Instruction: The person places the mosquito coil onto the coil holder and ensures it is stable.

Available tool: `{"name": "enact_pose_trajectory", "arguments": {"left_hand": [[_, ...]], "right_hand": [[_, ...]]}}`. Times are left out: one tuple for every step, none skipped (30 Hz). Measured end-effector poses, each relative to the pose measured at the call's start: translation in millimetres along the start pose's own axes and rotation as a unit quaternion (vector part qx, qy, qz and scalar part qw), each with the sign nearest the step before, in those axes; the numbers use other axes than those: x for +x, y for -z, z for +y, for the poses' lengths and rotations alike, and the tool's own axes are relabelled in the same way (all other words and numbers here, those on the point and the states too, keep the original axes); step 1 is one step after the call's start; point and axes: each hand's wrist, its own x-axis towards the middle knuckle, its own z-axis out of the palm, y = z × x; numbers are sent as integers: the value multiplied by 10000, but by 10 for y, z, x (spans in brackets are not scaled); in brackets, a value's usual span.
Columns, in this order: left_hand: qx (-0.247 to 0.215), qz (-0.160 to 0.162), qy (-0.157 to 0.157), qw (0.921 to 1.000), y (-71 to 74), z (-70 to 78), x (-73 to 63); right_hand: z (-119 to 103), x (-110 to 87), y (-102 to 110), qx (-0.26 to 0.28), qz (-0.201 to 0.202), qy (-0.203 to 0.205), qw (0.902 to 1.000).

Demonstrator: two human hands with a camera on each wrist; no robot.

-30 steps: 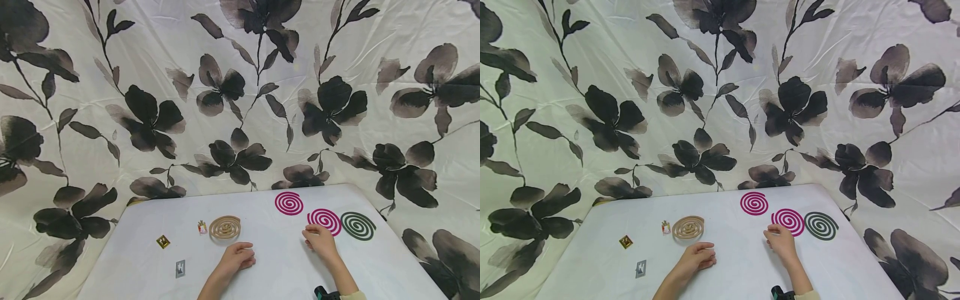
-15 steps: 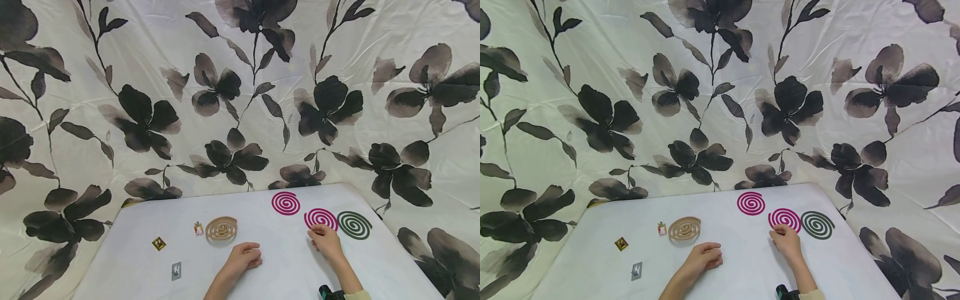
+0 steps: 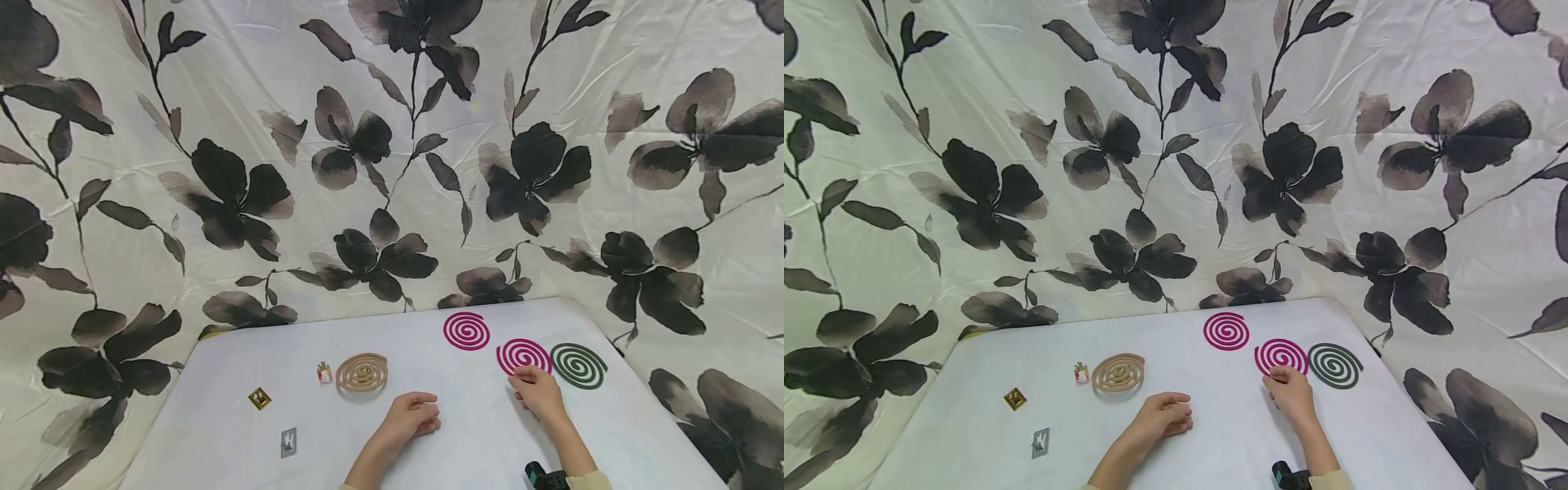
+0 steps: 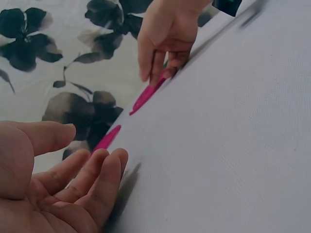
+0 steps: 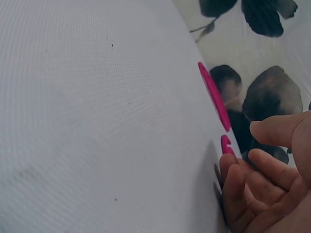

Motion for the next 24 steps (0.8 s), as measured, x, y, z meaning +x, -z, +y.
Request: {"name": "enact_pose_trajectory", "arguments": {"left_hand": [[3,-21,3,10000,-10,3,5],[23,-37,18,10000,-23,11,8],[52,-60,26,10000,-34,21,10],[69,-87,33,9999,-43,32,13],[91,-110,46,9999,-55,48,16],[117,-112,53,9999,-69,61,22],[126,-98,54,9999,-81,75,29],[149,-95,61,9998,-91,87,35],[165,-85,65,9998,-99,95,43],[163,-73,59,9998,-109,102,52],[161,-57,53,9998,-121,109,62],[162,-42,40,9999,-132,113,73],[152,-47,32,9999,-142,116,85],[146,-58,20,9999,-152,119,96],[131,-61,6,9999,-162,120,107],[106,-73,-11,9999,-172,120,120],[88,-80,-19,9999,-180,118,131],[92,-98,-24,9999,-185,115,141],[96,-118,-25,9999,-189,111,148],[93,-122,-20,9999,-194,108,156],[104,-122,-9,9999,-198,104,162],[114,-122,2,9999,-201,99,170],[121,-129,15,9998,-202,95,175],[138,-153,23,9998,-203,91,178]], "right_hand": [[-1,0,1,5,-6,-22,10000],[0,3,2,4,-6,-35,10000],[1,5,4,-6,-1,-31,10000],[1,6,6,-25,2,-31,10000],[-1,4,11,-49,-2,-29,10000],[-5,2,16,-81,1,-23,10000],[-9,0,22,-96,-3,-20,10000],[-11,0,25,-107,-5,-17,9999],[-15,-2,27,-103,-9,-25,9999],[-16,-3,29,-99,-25,-42,9999],[-19,-2,29,-90,-27,-59,9999],[-20,0,28,-76,-31,-73,9999],[-22,1,27,-67,-28,-109,9999],[-22,5,25,-63,-17,-128,9999],[-25,5,24,-69,-9,-130,9999],[-25,5,23,-77,-6,-124,9999],[-25,6,22,-79,3,-123,9999],[-22,8,21,-87,3,-117,9999],[-18,10,19,-94,4,-106,9999],[-12,12,18,-99,8,-71,9999],[-6,16,17,-105,20,-44,9999],[2,21,15,-128,48,-19,9999],[9,27,14,-197,91,12,9998],[16,34,14,-287,142,54,9995]]}}
